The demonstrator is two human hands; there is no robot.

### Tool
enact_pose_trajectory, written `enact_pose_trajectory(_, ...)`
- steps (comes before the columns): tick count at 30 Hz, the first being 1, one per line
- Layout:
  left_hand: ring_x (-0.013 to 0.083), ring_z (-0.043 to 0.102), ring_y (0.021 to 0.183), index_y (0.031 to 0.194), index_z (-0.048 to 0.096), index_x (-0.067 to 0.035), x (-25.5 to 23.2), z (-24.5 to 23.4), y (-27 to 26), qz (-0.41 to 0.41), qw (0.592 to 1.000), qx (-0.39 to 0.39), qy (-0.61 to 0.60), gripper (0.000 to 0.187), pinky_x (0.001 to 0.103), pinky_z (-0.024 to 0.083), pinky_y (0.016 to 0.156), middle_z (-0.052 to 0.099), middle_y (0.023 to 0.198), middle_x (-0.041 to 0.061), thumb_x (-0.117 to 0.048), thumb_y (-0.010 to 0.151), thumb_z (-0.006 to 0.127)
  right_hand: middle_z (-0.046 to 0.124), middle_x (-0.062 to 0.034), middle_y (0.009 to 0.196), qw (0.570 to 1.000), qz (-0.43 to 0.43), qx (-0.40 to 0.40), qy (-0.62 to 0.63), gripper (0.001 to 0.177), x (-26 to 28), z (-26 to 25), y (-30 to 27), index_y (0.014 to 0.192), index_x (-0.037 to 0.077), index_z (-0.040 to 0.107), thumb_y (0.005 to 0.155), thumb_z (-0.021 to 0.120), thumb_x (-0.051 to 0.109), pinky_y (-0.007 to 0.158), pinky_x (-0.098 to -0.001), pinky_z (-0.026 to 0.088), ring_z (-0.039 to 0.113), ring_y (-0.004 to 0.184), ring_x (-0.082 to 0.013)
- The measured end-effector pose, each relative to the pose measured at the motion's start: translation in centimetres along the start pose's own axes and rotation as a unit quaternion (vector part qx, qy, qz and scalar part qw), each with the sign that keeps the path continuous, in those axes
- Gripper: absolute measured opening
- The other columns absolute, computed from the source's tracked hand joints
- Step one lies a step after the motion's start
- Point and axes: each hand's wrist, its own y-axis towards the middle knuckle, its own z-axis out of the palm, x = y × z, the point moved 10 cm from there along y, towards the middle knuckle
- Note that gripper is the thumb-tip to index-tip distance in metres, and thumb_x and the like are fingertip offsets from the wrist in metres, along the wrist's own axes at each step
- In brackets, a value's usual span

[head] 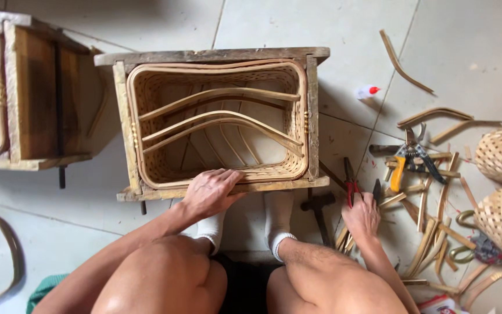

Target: The person is weaving a rectangular basket using thin bamboo strips. They insert strips into a wooden mold, bend them to form the frame, and secure them with a hammer and pliers. The person adjusts the strips to ensure they fit snugly within the mold.

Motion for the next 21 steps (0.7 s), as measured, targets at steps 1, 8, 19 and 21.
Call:
enact_pose_trajectory(1, 0.0322, 0.069, 0.096, 0.110, 0.063, -0.005, 0.0, 0.0, 0.0, 0.006, 1.000, 0.003, -0.006, 0.042, 0.042, 0.056, 0.083, 0.073, 0.103, 0.013, -0.035, 0.083, 0.077, 0.062, -0.0211, 0.122, 1.000, -0.004, -0.005, -0.015, 0.036, 0.0, 0.3, 0.4, 0.112, 0.006, 0.071, 0.083, 0.065, 0.026, 0.092, -0.0538, 0.053, 0.062, 0.108, -0.0416)
enact_pose_trajectory(8, 0.0312, 0.072, 0.086, 0.106, 0.065, -0.008, -1.3, -0.9, 1.0, 0.009, 1.000, -0.014, 0.011, 0.040, 0.040, 0.058, 0.072, 0.074, 0.092, 0.011, -0.034, 0.079, 0.077, 0.066, -0.0145, 0.122, 0.994, -0.052, -0.077, 0.053, 0.034, 2.8, -5.0, 1.2, 0.105, 0.006, 0.073, 0.086, 0.072, 0.035, 0.090, -0.0523, 0.050, 0.061, 0.111, -0.0384)
enact_pose_trajectory(19, 0.0274, 0.073, 0.088, 0.124, 0.065, -0.004, -0.3, 0.9, 1.3, -0.008, 0.997, 0.017, 0.080, 0.064, 0.039, 0.059, 0.077, 0.075, 0.095, 0.011, -0.040, 0.073, 0.078, 0.074, -0.0158, 0.106, 0.929, -0.041, -0.246, 0.273, 0.029, -0.9, -17.6, 24.2, 0.118, 0.006, 0.068, 0.099, 0.067, 0.027, 0.085, -0.0430, 0.058, 0.072, 0.096, -0.0308)
enact_pose_trajectory(21, 0.0273, 0.073, 0.089, 0.121, 0.064, -0.004, -0.2, 1.0, 1.3, 0.002, 0.997, -0.004, 0.076, 0.063, 0.038, 0.059, 0.078, 0.075, 0.098, 0.011, -0.041, 0.071, 0.078, 0.069, -0.0190, 0.118, 0.935, -0.042, -0.260, 0.237, 0.040, -0.9, -17.4, 30.6, 0.127, 0.005, 0.064, 0.096, 0.072, 0.029, 0.096, -0.0465, 0.053, 0.065, 0.111, -0.0366)
